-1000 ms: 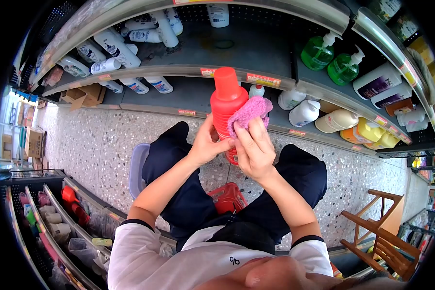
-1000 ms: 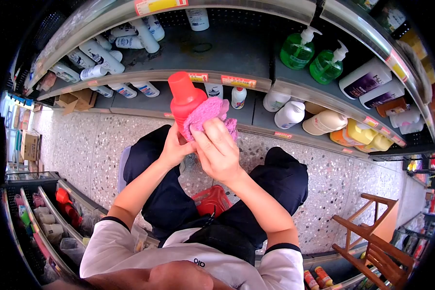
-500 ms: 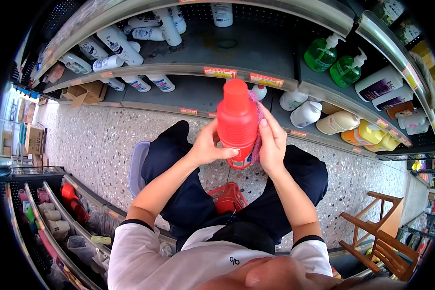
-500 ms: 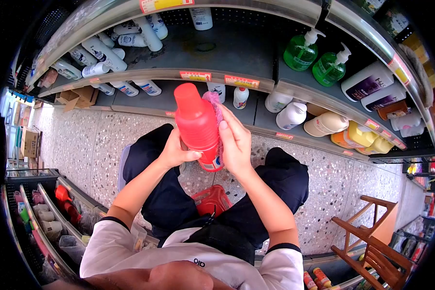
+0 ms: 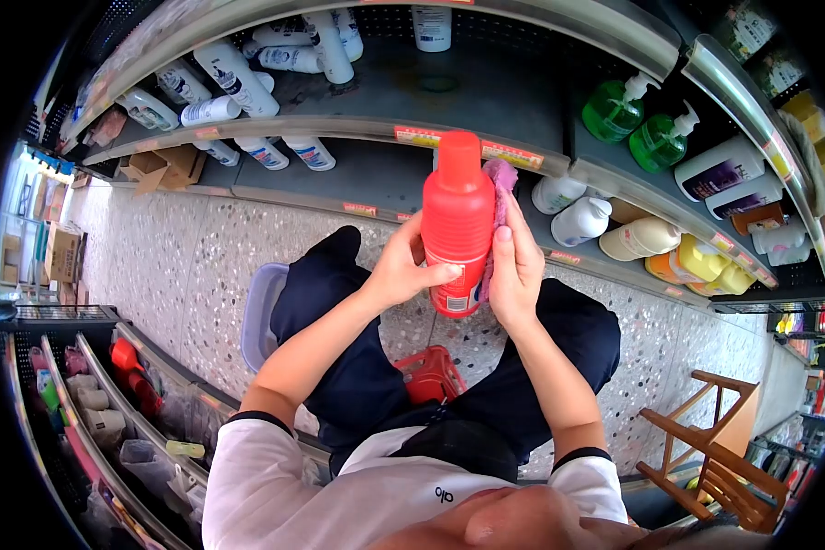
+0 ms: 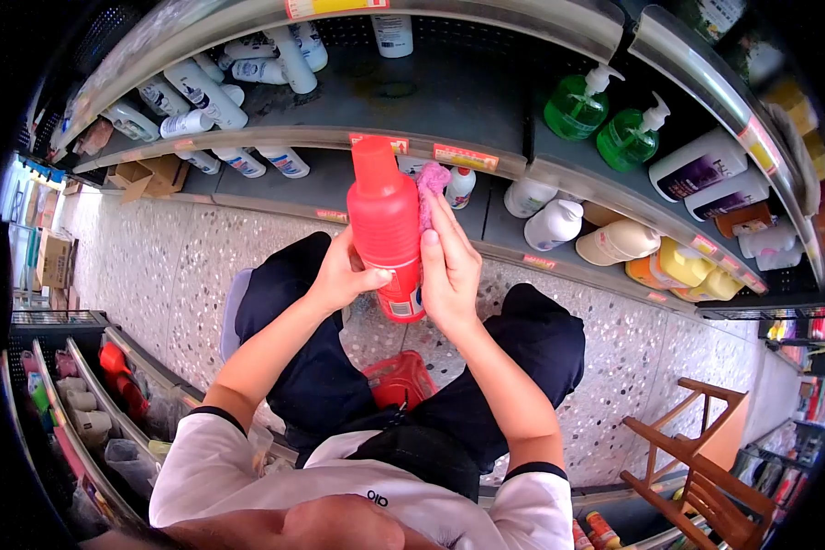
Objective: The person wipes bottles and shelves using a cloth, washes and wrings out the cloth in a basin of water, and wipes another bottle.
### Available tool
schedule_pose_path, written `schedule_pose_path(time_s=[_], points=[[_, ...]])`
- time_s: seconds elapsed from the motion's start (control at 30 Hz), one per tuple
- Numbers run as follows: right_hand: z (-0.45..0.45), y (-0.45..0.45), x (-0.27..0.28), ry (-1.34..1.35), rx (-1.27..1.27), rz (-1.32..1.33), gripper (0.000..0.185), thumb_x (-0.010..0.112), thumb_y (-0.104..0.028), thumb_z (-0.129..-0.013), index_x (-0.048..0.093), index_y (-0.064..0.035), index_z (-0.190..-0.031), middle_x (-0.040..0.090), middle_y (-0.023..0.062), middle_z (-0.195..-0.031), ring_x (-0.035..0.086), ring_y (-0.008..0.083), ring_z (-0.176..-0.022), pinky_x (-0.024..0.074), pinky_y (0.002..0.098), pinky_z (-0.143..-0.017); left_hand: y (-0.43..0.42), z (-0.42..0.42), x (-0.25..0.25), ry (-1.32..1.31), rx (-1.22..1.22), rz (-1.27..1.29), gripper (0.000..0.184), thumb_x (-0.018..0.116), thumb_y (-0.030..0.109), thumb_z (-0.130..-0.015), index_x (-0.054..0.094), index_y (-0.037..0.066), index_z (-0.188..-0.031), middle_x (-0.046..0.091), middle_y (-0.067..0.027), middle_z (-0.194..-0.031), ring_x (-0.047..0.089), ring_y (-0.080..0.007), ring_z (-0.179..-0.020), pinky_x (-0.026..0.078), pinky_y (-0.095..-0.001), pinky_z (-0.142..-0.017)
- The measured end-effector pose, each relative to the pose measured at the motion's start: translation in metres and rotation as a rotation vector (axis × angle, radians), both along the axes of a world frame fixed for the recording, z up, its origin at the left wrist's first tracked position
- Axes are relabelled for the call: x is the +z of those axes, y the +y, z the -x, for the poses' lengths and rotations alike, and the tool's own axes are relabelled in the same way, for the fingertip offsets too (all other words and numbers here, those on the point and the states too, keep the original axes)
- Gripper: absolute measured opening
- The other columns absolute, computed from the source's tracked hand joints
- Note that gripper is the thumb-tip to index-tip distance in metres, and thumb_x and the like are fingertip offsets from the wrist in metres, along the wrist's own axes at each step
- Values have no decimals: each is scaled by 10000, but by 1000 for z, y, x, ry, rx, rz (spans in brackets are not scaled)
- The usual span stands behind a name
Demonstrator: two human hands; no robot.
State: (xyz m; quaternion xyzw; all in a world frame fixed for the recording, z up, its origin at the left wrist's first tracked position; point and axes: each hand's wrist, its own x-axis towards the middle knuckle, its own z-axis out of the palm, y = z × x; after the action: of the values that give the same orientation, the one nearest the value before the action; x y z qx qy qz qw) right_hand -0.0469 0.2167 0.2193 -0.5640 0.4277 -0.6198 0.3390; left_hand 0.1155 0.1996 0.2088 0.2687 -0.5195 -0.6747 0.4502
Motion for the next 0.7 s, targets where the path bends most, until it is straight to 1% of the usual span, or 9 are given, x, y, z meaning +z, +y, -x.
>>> schedule_pose_path(time_s=[0.07,0.1,0.2,0.23,0.33,0.37,0.57,0.7], points=[[-3,2,4,137,-32,77,369,454,-80,-961,480,51,-1305,491,230,-1342,437,304,-1290,336,350,-1047,-2,0,-1,31,32,-28,691,775,189,-744,430,20,-1318,542,-69,-1248,506,-171,-1179,372,-342,-1029],[-4,4,2,180,-27,77,384,485,-45,-938,483,26,-1315,464,247,-1360,427,321,-1297,336,357,-1045,-3,-1,-2,45,49,-42,672,771,190,-750,439,23,-1310,546,-66,-1240,513,-167,-1168,377,-339,-1024],[-8,7,-3,274,-18,98,397,498,-35,-926,488,3,-1322,450,264,-1362,430,344,-1292,342,366,-1043,-7,-4,-12,74,96,-66,606,752,195,-772,462,31,-1278,559,-62,-1212,527,-159,-1133,392,-331,-1001],[-10,6,-7,298,-15,114,418,514,-15,-907,493,-13,-1324,428,278,-1370,426,373,-1289,336,386,-1050,-7,-4,-12,84,109,-77,591,748,196,-777,468,30,-1270,562,-62,-1204,530,-155,-1126,394,-329,-996],[-11,6,-12,385,-3,180,436,526,4,-890,493,-17,-1324,406,284,-1383,415,384,-1293,326,404,-1060,-8,-5,-11,113,144,-101,551,737,203,-791,483,28,-1248,570,-64,-1186,534,-147,-1108,399,-323,-985],[-12,5,-14,397,-9,201,452,547,24,-863,505,-16,-1311,423,280,-1367,431,395,-1278,332,410,-1055,-8,-6,-11,121,154,-100,542,732,207,-795,488,26,-1243,571,-67,-1182,534,-145,-1106,399,-323,-984],[-18,8,-18,587,19,292,454,607,36,-802,559,-17,-1251,511,229,-1261,488,418,-1197,382,442,-1013,-15,-11,-10,206,261,-119,456,693,191,-830,514,14,-1210,584,-77,-1167,540,-140,-1093,409,-317,-970],[-21,12,-23,619,37,315,423,627,32,-787,590,-17,-1206,534,213,-1212,518,407,-1141,394,448,-1000,-19,-17,-4,273,285,-145,421,665,183,-855,513,3,-1205,586,-90,-1175,554,-152,-1094,424,-320,-965]])
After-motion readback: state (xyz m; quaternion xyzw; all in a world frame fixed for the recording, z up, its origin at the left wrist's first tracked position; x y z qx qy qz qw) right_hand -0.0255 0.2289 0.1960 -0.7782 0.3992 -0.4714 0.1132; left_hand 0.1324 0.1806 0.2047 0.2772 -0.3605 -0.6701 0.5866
